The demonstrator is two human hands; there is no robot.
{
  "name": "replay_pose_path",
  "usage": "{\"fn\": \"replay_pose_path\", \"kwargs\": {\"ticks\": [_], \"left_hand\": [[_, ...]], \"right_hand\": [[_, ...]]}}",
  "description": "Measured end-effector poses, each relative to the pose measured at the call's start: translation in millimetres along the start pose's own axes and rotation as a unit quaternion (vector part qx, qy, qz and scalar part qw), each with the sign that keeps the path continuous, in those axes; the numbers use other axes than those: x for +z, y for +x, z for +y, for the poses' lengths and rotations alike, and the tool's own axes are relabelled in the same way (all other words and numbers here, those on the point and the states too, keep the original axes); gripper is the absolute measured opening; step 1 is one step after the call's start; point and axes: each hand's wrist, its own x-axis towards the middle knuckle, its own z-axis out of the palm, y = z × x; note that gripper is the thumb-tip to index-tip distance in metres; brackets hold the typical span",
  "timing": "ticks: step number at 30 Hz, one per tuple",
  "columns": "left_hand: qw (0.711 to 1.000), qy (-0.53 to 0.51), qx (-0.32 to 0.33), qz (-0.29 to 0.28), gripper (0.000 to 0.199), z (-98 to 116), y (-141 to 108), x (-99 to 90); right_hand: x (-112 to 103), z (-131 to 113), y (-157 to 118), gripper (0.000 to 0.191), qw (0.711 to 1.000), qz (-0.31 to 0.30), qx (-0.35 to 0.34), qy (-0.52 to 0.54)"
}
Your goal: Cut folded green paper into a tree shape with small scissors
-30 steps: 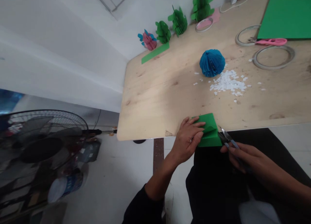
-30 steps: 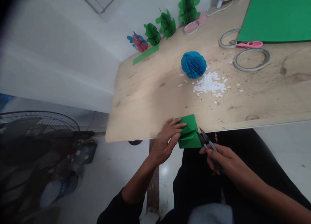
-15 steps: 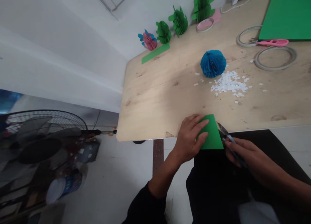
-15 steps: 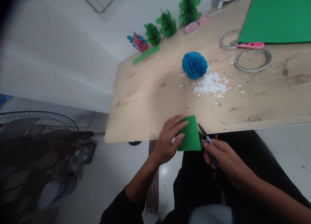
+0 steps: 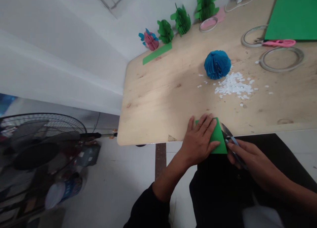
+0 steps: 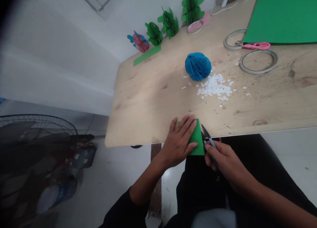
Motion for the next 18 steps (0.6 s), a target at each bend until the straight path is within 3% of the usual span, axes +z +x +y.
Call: {"fn": "replay_pose_path", "kwargs": {"ticks": [4, 9, 14, 18], "left_hand": [[1.000, 0.027, 0.007, -0.001, 0.070, 1.3, -0.1, 2.4], [0.999, 0.038, 0.004, -0.002, 0.068, 3.0, -0.3, 2.4], [0.999, 0.035, 0.004, 0.004, 0.069, 2.8, -0.4, 3.1], [0.999, 0.036, 0.004, 0.007, 0.069, 2.5, -0.2, 4.3]], "right_hand": [[2.2, -3.6, 2.4, 0.055, 1.000, 0.012, -0.014, -0.007], [-1.3, -1.6, 0.7, 0.051, 0.999, -0.014, 0.005, 0.052], [-13.7, 14.0, -4.7, 0.039, 0.994, -0.045, 0.037, 0.092], [-23.2, 29.2, -10.5, 0.043, 0.993, -0.070, 0.065, 0.066]]}}
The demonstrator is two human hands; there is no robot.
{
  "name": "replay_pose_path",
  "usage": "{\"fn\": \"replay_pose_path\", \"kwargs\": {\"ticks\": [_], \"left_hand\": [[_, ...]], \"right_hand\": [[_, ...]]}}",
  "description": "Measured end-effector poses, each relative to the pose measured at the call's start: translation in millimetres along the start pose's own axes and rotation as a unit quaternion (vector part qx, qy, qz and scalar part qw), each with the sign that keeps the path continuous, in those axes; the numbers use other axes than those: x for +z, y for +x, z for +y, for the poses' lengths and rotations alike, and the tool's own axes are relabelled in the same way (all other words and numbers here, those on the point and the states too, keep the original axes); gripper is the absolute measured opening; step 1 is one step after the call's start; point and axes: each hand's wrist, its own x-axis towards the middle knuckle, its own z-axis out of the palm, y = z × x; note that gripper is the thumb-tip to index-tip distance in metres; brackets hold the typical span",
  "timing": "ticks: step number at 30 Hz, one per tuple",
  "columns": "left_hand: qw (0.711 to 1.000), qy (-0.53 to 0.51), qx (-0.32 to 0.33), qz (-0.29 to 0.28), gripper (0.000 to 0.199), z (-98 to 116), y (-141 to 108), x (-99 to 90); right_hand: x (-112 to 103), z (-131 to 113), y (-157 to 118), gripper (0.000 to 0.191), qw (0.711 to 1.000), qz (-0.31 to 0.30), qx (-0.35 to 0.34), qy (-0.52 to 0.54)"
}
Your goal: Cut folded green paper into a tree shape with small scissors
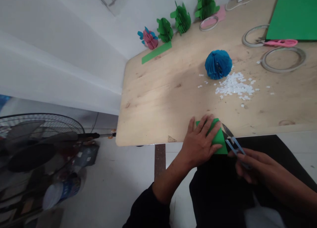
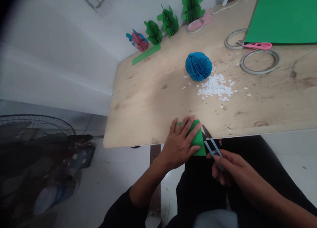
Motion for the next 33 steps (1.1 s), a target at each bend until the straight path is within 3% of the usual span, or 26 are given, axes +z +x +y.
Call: {"fn": "replay_pose_path", "kwargs": {"ticks": [6, 26, 33], "left_hand": [[1.000, 0.007, -0.001, -0.002, 0.072, 0.1, -0.4, 1.6], [1.000, 0.000, 0.005, 0.003, 0.076, -0.5, -1.3, 1.8], [0.998, 0.014, -0.057, 0.008, 0.077, 4.7, -2.4, 3.3]], "right_hand": [[4.3, -2.9, 0.8, 0.055, 0.998, 0.020, -0.020, -0.061], [19.7, -27.1, 10.9, 0.054, 0.995, 0.029, -0.049, -0.084], [18.2, -26.7, 13.7, 0.056, 0.996, 0.036, -0.047, -0.069]]}}
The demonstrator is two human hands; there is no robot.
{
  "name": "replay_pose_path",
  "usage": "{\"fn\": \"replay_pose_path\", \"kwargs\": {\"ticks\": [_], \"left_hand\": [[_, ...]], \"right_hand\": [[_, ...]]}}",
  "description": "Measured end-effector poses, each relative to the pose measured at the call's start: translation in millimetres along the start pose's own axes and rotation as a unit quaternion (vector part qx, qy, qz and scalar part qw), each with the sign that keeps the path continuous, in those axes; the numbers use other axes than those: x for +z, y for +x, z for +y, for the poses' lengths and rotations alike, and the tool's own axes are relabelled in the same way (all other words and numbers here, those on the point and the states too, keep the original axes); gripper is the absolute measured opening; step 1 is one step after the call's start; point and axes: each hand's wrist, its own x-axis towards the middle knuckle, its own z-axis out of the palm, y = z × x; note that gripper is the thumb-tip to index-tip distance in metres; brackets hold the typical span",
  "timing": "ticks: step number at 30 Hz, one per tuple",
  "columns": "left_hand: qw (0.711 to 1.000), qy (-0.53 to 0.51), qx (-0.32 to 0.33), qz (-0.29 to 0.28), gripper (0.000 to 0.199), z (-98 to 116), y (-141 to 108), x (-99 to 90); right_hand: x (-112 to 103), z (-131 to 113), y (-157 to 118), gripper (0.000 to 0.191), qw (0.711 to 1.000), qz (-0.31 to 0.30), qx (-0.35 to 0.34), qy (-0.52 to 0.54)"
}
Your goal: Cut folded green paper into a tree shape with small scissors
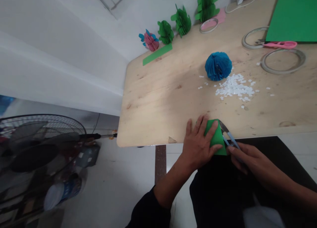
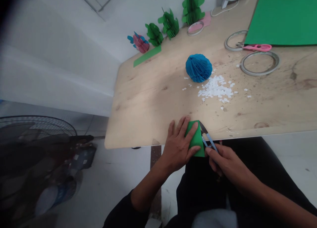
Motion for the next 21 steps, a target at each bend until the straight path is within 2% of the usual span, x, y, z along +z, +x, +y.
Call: {"fn": "replay_pose_path", "kwargs": {"ticks": [6, 14, 21], "left_hand": [[0.999, 0.041, -0.009, -0.014, 0.083, 1.4, -1.1, 0.3], [0.999, 0.038, -0.011, -0.012, 0.080, 2.1, -1.2, -0.5], [1.000, 0.031, -0.003, -0.006, 0.079, 1.8, -2.5, -0.4]], "right_hand": [[-0.9, 7.5, 5.9, 0.063, 0.999, 0.024, -0.025, -0.034], [0.6, 15.5, 9.4, 0.060, 0.991, 0.055, -0.078, -0.092], [1.8, 10.9, 5.6, 0.060, 0.996, 0.045, -0.046, -0.058]]}}
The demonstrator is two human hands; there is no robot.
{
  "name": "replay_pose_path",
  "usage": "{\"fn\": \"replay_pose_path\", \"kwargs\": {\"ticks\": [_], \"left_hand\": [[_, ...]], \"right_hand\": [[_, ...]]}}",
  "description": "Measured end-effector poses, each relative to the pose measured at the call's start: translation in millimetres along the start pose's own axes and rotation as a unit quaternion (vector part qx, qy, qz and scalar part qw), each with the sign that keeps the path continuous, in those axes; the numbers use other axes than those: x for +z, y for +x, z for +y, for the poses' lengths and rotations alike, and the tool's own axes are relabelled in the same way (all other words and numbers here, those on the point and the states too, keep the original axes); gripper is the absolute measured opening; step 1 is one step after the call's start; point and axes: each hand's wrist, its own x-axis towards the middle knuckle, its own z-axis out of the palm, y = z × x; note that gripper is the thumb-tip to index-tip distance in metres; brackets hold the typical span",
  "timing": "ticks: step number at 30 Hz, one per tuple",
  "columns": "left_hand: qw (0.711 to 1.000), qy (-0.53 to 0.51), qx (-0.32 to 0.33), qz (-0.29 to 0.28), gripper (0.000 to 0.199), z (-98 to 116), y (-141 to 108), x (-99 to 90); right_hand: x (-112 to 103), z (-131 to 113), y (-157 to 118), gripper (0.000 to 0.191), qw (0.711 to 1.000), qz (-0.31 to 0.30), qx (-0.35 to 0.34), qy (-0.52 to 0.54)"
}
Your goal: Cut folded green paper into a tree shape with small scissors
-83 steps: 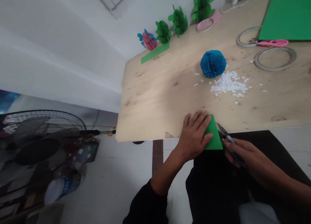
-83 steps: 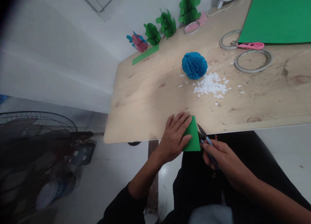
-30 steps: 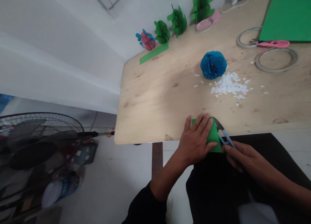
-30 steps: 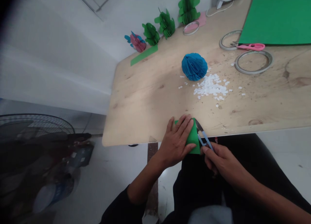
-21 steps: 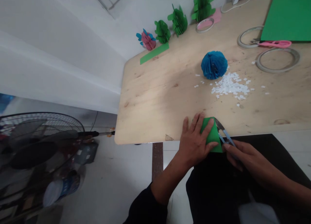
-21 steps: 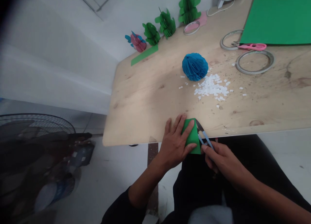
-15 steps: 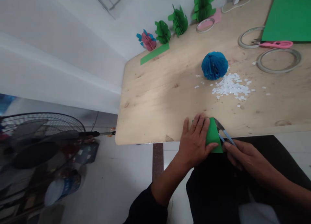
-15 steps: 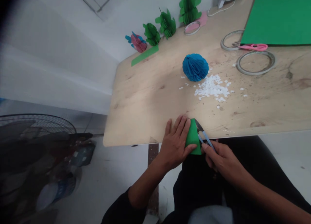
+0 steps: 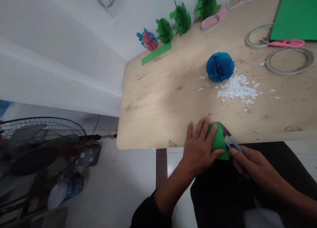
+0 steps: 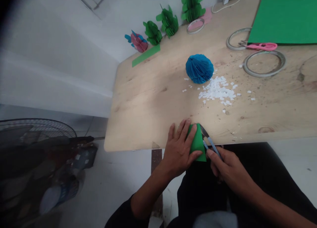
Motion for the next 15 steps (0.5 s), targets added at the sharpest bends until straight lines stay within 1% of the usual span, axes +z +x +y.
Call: {"fn": "replay_pose_path", "kwargs": {"ticks": [3, 6, 12, 15], "left_hand": [[1.000, -0.002, 0.002, 0.000, 0.076, -0.5, -0.6, 0.2], [1.000, -0.002, 0.002, -0.001, 0.076, -0.7, -0.8, 0.2], [1.000, 0.006, 0.003, -0.005, 0.078, -0.7, -1.2, 1.3], [1.000, 0.002, 0.001, -0.006, 0.080, -0.6, -1.0, 1.8]], "right_hand": [[0.5, -5.5, -0.1, 0.062, 0.999, -0.016, 0.027, 0.034], [2.8, -8.6, 0.3, 0.063, 0.998, -0.009, 0.037, 0.051], [7.0, -5.2, -1.7, 0.062, 0.999, 0.031, 0.006, 0.028], [7.2, -4.4, -2.3, 0.061, 0.999, 0.037, -0.006, 0.017]]}}
